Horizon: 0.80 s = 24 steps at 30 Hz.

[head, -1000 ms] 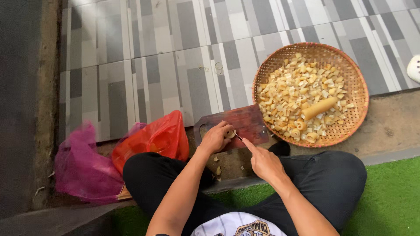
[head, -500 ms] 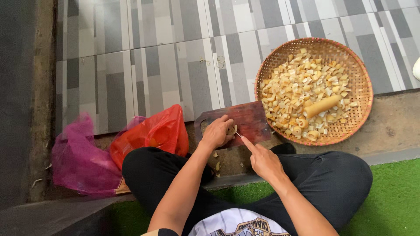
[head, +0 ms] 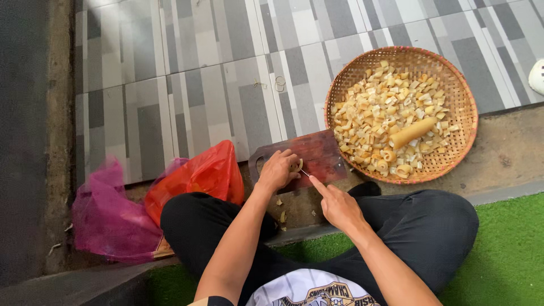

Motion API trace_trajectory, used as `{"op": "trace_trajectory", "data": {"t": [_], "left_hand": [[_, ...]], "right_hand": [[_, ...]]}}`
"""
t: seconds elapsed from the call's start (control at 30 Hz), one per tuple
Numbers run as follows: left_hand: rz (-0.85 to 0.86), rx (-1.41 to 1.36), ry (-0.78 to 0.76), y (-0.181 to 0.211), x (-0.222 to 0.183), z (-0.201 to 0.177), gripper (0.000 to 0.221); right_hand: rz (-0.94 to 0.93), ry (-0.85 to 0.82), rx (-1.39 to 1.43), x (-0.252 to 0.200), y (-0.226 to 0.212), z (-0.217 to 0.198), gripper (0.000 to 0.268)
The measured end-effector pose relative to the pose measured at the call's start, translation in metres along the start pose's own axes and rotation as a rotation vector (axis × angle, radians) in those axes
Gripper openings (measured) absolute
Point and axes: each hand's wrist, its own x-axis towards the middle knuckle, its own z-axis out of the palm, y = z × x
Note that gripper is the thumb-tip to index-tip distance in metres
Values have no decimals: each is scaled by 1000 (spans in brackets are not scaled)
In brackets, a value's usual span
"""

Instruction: The person sits on a mat and uses a knife to slice a pale yellow cylindrical vegetable into small pieces on a wooden cutting board. The chopped pieces are transferred into a woven basket. The person retrieves another vegetable from a red plastic bag and continues chopping.

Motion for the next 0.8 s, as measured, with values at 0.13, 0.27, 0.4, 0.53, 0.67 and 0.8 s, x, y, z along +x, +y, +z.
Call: {"op": "trace_trajectory", "data": {"t": [0.13, 0.27, 0.4, 0.53, 0.67, 0.8], "left_hand": [[50, -23, 37, 0, 0, 0, 42], [57, -7, 56, 0, 1, -1, 40], [47, 6, 66, 0, 0, 2, 38], [40, -9, 77, 1, -2, 0, 35], [22, -14, 90, 4, -3, -3, 36], [-16, -15, 62, 5, -3, -5, 38]], "right_hand": [[37, -27, -36, 2, -1, 2, 74], [51, -42, -35, 4, -1, 4, 73], [58, -69, -8, 8, 0, 9, 71], [93, -111, -17, 12, -1, 11, 70], [68, -67, -48, 8, -2, 9, 71], [66, -83, -49, 8, -3, 7, 72]]}}
